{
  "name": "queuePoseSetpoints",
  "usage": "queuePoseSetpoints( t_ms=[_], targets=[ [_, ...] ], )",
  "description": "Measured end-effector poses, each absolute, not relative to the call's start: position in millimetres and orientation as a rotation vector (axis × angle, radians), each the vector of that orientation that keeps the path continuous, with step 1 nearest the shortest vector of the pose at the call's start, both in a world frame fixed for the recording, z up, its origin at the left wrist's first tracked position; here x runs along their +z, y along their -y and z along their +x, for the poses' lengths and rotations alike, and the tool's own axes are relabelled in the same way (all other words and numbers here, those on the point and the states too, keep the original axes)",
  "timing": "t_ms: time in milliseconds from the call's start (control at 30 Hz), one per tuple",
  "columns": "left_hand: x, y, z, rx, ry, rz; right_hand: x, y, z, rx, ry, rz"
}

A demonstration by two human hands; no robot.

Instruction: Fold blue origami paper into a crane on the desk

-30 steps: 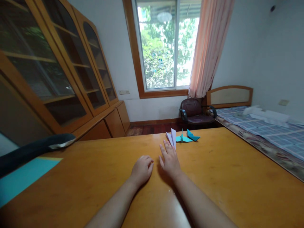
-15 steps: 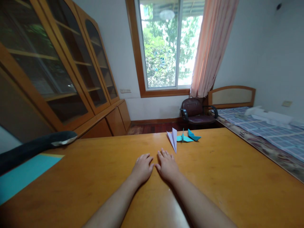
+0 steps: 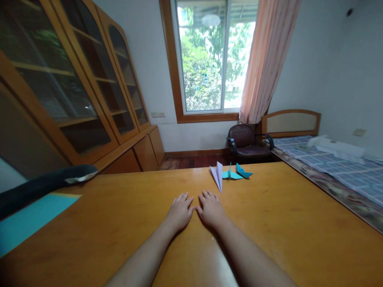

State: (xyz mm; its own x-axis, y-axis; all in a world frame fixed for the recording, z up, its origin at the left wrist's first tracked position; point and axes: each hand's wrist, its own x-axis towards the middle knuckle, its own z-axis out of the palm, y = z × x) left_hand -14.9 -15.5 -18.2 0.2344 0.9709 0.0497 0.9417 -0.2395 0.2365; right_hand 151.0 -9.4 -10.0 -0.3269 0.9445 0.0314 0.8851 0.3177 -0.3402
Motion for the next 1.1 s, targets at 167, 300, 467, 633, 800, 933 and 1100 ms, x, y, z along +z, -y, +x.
queuePoseSetpoints(
  t_ms=[167,300,467,633,800,933,1100],
  targets=[
    [-19.9,15.3,-15.2,0.257,-1.85,2.36,-9.2,11.3,152.0,0.394,2.355,-1.662],
    [-21.2,14.8,-15.9,0.26,-1.856,2.378,-9.2,9.5,153.3,0.44,2.327,-1.638],
    [-20.2,14.8,-15.5,0.261,-1.869,2.406,0.7,-0.7,163.0,0.704,2.316,-1.618],
    [-17.5,15.1,-11.4,0.272,-1.897,2.443,30.9,5.4,195.9,1.22,2.168,-1.537],
    [-14.5,15.1,-3.5,0.248,-1.935,2.485,65.9,45.9,266.6,1.051,2.191,-1.72],
    [-11.1,11.5,2.9,0.198,-1.842,2.576,85.5,102.8,339.0,1.093,2.175,-1.831],
    [-5.2,-3.7,26.4,0.218,-1.663,2.676,87.4,209.1,407.6,1.373,2.145,-1.997]
  ],
)
